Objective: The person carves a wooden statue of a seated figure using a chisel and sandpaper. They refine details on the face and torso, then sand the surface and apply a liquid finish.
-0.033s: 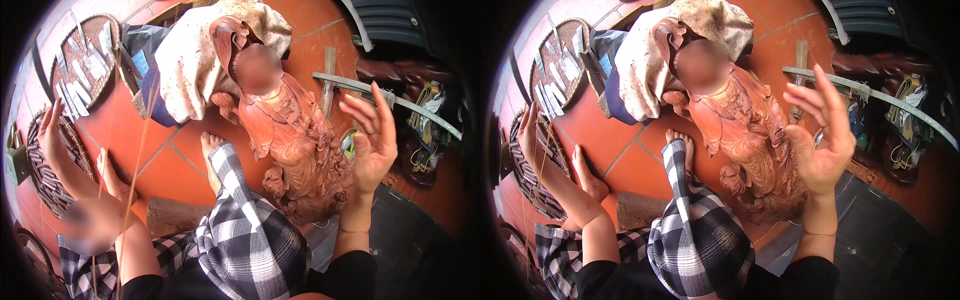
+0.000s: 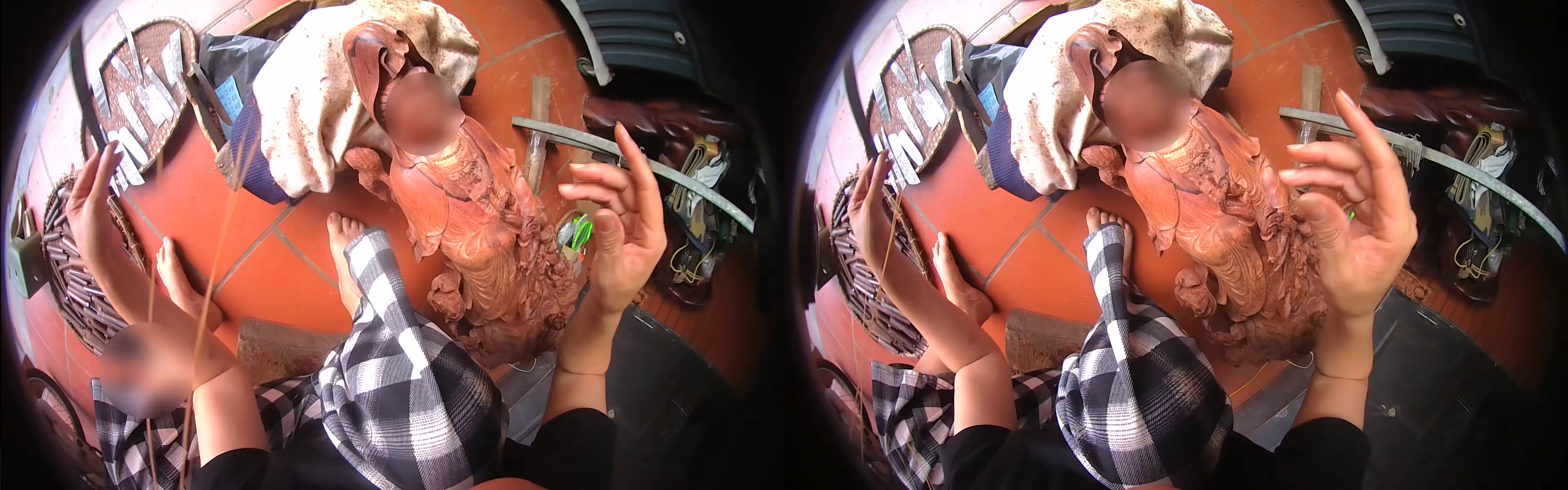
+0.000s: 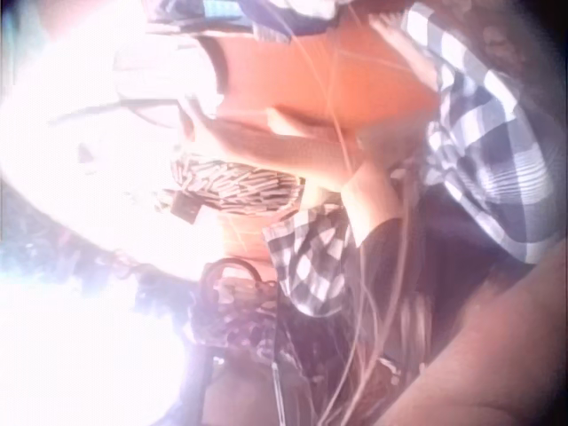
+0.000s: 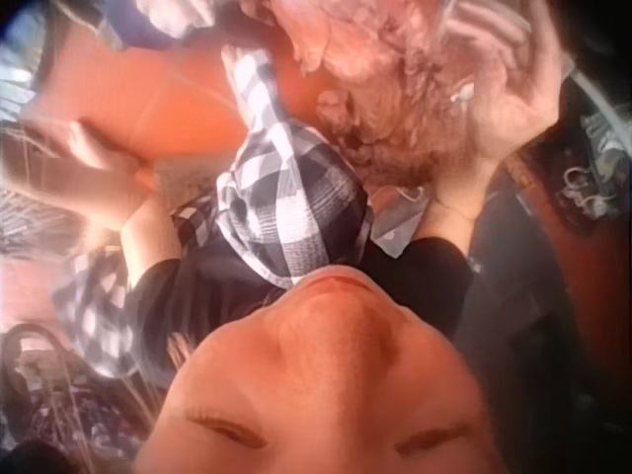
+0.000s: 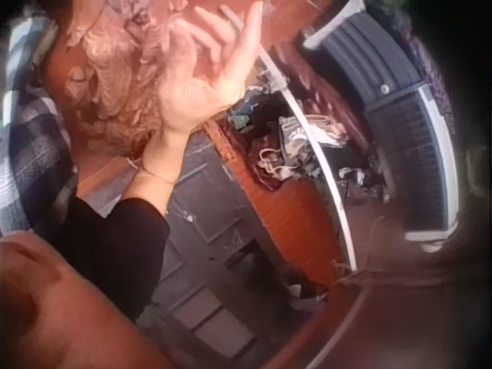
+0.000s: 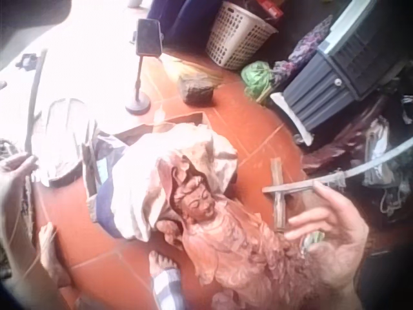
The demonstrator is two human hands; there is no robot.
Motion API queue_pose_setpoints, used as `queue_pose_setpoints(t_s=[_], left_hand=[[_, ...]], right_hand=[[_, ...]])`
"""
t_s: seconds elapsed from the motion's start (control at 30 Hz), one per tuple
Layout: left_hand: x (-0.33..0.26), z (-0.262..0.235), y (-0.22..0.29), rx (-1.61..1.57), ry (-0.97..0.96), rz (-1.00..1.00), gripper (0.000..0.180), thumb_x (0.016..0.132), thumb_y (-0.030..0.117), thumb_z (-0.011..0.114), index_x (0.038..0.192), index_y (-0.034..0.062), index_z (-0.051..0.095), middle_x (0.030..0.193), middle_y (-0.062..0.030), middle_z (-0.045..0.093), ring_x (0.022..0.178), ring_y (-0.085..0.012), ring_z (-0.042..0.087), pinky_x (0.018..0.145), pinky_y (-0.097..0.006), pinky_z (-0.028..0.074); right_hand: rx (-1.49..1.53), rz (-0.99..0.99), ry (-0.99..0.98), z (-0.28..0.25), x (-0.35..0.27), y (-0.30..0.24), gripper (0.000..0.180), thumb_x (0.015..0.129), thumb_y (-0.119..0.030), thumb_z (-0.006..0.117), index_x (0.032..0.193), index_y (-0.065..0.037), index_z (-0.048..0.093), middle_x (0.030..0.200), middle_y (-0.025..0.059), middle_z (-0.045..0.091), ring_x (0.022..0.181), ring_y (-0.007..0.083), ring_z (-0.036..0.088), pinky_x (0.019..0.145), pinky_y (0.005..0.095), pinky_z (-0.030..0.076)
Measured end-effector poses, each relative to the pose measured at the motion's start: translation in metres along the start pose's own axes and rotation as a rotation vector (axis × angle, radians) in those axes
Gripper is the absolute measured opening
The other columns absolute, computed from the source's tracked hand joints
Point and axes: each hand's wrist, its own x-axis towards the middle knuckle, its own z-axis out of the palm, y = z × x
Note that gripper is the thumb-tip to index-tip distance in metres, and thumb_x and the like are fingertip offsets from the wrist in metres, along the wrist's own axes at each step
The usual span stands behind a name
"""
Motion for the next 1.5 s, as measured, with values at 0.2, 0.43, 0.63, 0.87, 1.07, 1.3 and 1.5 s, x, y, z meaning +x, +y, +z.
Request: queue_pose_setpoints(t_s=[0.2, 0.43, 0.63, 0.87, 1.07, 1.3, 1.5], left_hand=[[-0.129, 0.179, 0.138, -0.035, -0.673, 0.557, 0.014, 0.073, 0.006, 0.079, 0.084, -0.0007, 0.072, 0.066, -0.0061, 0.061, 0.067, -0.0178, 0.054, 0.061, -0.032, 0.041], [-0.154, 0.210, 0.093, -0.098, -0.383, 0.505, 0.026, 0.076, 0.005, 0.077, 0.101, 0.0007, 0.073, 0.090, -0.0104, 0.072, 0.084, -0.0198, 0.066, 0.078, -0.031, 0.050], [-0.221, 0.221, 0.058, -0.204, -0.448, 0.639, 0.019, 0.073, 0.008, 0.078, 0.090, 0.0038, 0.072, 0.080, -0.0051, 0.066, 0.072, -0.0199, 0.063, 0.065, -0.031, 0.049], [-0.230, 0.208, 0.068, -0.207, -0.630, 0.545, 0.024, 0.072, 0.012, 0.077, 0.093, 0.0033, 0.071, 0.088, -0.0061, 0.064, 0.080, -0.0218, 0.064, 0.069, -0.034, 0.051], [-0.245, 0.193, 0.083, -0.454, -1.008, -0.121, 0.062, 0.091, 0.026, 0.066, 0.145, 0.0041, 0.044, 0.080, -0.0113, 0.065, 0.079, -0.0276, 0.065, 0.071, -0.036, 0.051], [-0.237, 0.201, 0.099, -0.348, -1.235, -0.115, 0.085, 0.098, 0.036, 0.056, 0.157, 0.0050, 0.003, 0.071, -0.0179, 0.064, 0.062, -0.0360, 0.064, 0.060, -0.043, 0.049], [-0.234, 0.204, 0.108, -0.184, -1.241, -0.045, 0.083, 0.097, 0.033, 0.056, 0.156, 0.0010, 0.005, 0.061, -0.0190, 0.060, 0.051, -0.0385, 0.060, 0.053, -0.045, 0.047]], right_hand=[[0.254, 0.053, -0.521, 0.047, 0.060, -0.009, 0.111, 0.071, -0.070, 0.071, 0.142, 0.009, 0.041, 0.099, 0.0100, 0.057, 0.065, 0.0077, 0.057, 0.058, 0.0174, 0.045], [0.345, 0.125, -0.616, -0.007, 0.087, 0.021, 0.050, 0.099, -0.034, 0.058, 0.098, 0.016, 0.066, 0.098, 0.0290, 0.066, 0.091, 0.0353, 0.072, 0.081, 0.0385, 0.061], [0.185, 0.421, -0.689, -0.002, 0.081, 0.052, 0.024, 0.072, 0.010, 0.075, 0.086, 0.003, 0.057, 0.085, 0.0187, 0.070, 0.077, 0.0183, 0.070, 0.067, 0.0260, 0.057], [0.024, 0.369, -0.768, 0.016, 0.079, 0.049, 0.031, 0.075, 0.009, 0.075, 0.072, -0.004, 0.047, 0.083, 0.0119, 0.066, 0.073, 0.0126, 0.066, 0.067, 0.0249, 0.055], [-0.075, 0.127, -0.821, 0.021, 0.077, 0.057, 0.014, 0.078, 0.001, 0.073, 0.072, 0.002, 0.060, 0.106, 0.0193, 0.066, 0.091, 0.0202, 0.065, 0.085, 0.0334, 0.052], [-0.218, -0.026, -0.921, 0.023, 0.079, 0.051, 0.010, 0.078, -0.006, 0.072, 0.082, 0.004, 0.069, 0.116, 0.0188, 0.065, 0.089, 0.0213, 0.061, 0.083, 0.0323, 0.048], [-0.258, 0.064, -0.995, 0.024, 0.082, 0.049, 0.010, 0.077, -0.001, 0.068, 0.082, 0.008, 0.070, 0.125, 0.0267, 0.058, 0.125, 0.0344, 0.055, 0.108, 0.0430, 0.040]])
